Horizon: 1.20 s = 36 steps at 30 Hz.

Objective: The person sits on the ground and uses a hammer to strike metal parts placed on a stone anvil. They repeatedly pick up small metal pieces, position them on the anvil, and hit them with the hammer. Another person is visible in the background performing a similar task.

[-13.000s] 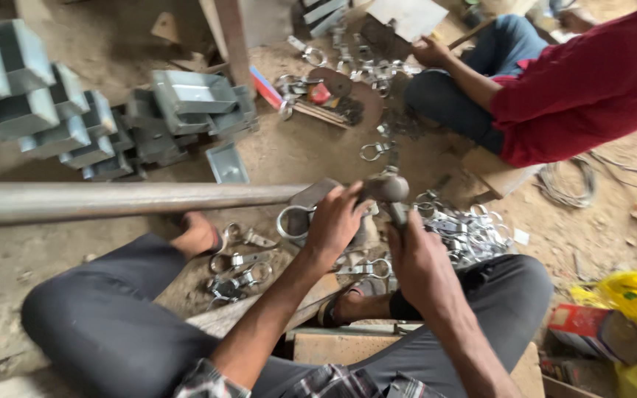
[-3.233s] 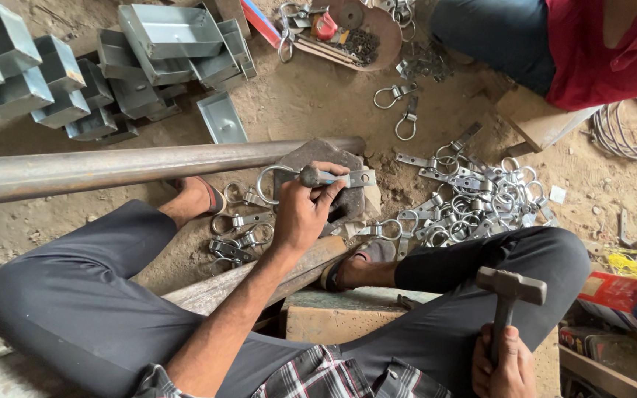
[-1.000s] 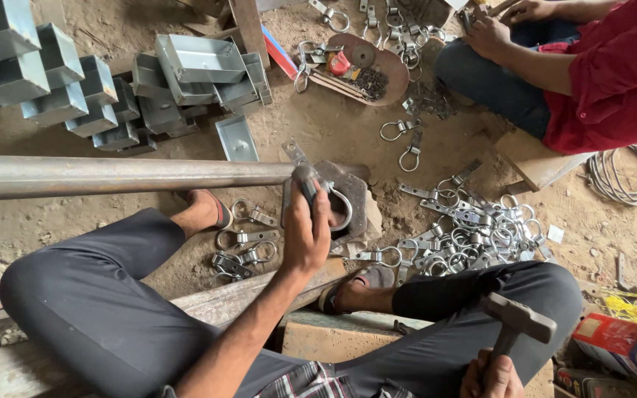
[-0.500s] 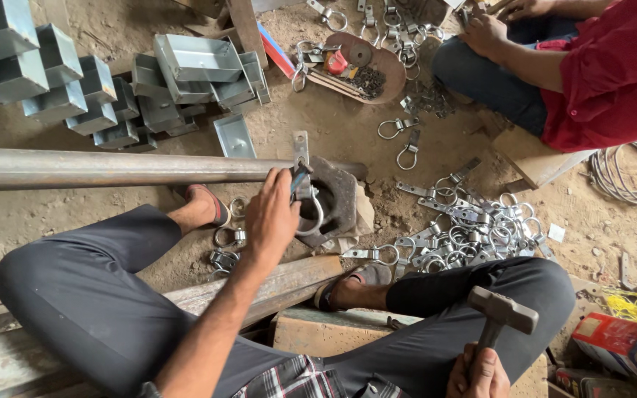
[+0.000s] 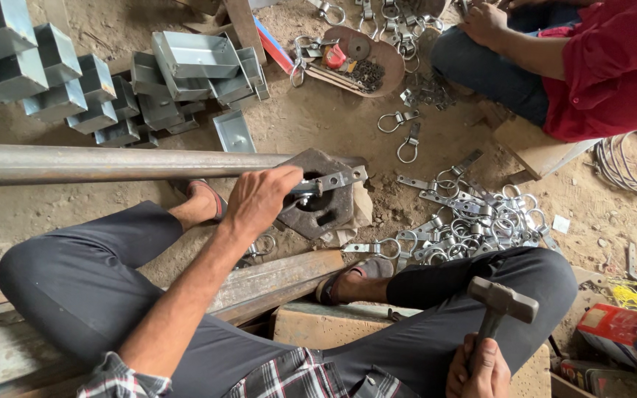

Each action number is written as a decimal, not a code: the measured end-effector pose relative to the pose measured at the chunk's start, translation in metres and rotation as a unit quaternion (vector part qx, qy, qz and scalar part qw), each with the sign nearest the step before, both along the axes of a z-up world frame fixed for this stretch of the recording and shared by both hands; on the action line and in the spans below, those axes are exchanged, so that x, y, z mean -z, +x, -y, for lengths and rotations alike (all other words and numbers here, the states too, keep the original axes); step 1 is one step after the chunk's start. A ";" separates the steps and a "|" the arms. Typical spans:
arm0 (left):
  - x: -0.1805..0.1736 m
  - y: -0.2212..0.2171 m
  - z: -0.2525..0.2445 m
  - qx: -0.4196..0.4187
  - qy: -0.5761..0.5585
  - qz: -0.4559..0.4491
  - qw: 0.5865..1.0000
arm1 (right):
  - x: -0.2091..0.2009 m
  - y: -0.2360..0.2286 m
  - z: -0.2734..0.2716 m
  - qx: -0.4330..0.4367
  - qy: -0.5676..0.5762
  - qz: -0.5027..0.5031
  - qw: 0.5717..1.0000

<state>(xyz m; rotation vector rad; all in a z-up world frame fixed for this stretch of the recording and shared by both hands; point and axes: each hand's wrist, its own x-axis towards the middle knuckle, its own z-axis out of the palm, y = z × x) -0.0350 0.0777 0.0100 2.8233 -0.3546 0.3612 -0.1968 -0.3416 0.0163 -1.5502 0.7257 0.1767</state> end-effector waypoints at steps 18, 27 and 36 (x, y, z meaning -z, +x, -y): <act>-0.012 -0.006 -0.002 -0.007 -0.120 -0.150 0.981 | -0.013 0.005 -0.003 -0.012 0.001 -0.037 0.999; -0.004 0.000 0.015 -0.024 -0.436 -0.200 0.877 | -0.015 0.004 0.000 -0.013 0.027 -0.059 0.998; -0.032 0.008 0.046 0.010 -0.399 -0.091 0.912 | -0.026 0.005 -0.007 -0.013 0.016 -0.058 0.998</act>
